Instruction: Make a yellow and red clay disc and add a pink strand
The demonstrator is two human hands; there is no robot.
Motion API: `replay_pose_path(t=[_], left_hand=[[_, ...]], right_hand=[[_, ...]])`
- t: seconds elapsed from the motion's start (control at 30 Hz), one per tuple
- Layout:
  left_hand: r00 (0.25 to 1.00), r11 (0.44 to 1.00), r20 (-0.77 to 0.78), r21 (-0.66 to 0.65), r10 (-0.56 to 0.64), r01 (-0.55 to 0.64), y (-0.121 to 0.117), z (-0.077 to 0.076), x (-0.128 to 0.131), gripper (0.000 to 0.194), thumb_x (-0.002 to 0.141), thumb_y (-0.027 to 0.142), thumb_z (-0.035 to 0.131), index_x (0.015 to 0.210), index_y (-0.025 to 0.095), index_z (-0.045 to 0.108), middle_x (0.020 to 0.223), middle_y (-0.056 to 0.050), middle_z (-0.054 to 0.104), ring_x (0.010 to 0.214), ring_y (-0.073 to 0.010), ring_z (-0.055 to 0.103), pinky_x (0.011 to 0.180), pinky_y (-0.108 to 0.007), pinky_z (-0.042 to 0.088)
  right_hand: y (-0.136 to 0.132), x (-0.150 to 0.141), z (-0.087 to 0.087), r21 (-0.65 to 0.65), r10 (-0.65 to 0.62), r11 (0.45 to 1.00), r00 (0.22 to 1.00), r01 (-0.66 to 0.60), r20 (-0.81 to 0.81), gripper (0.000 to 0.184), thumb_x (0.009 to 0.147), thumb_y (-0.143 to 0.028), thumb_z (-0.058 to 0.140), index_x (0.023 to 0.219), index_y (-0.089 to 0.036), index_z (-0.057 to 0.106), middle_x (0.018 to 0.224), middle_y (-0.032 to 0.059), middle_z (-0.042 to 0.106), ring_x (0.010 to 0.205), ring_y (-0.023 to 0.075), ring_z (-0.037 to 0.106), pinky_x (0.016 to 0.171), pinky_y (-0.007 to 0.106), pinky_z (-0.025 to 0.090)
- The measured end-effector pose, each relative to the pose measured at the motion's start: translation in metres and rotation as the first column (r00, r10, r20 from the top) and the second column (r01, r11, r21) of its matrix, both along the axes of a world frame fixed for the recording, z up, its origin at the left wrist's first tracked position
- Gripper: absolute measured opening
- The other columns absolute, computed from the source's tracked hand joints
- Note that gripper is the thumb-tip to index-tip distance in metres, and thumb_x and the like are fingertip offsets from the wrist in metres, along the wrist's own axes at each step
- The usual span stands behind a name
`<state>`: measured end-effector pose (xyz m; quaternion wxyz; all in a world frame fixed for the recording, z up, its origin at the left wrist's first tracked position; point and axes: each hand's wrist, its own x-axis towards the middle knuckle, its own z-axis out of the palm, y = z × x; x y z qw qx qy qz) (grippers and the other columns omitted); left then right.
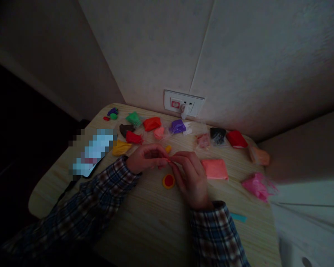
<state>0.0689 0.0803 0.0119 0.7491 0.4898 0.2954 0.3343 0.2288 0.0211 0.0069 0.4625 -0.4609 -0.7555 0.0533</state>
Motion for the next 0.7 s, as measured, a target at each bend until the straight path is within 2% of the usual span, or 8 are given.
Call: replay_pose_path(t=[0.5, 0.7], left_hand=[[0.999, 0.998, -0.042, 0.056, 0.030, -0.028, 0.0002, -0.0002, -0.0011, 0.041, 0.055, 0.045, 0.081, 0.067, 0.012, 0.060, 0.058, 0.004, 0.060, 0.053, -0.0061, 0.054, 0.057, -0.021, 0.045], [1.000, 0.998, -0.027, 0.061, -0.004, 0.005, -0.0007, -0.0008, -0.0010, 0.040, 0.058, 0.046, 0.079, 0.066, 0.012, 0.059, 0.055, 0.005, 0.059, 0.051, -0.0060, 0.054, 0.055, -0.021, 0.045]], right_hand=[[0.0003, -0.0004, -0.0008, -0.041, 0.025, 0.999, 1.000, -0.025, -0.015, 0.011, 0.086, -0.018, 0.057, 0.097, -0.023, 0.055, 0.088, 0.0047, 0.060, 0.079, 0.0187, 0.059, 0.065, 0.033, 0.050], [0.0003, -0.0007, -0.0001, -0.033, 0.028, 0.999, 0.999, -0.029, -0.029, 0.011, 0.085, -0.014, 0.058, 0.092, -0.021, 0.056, 0.086, 0.0035, 0.060, 0.078, 0.0172, 0.057, 0.066, 0.031, 0.048]])
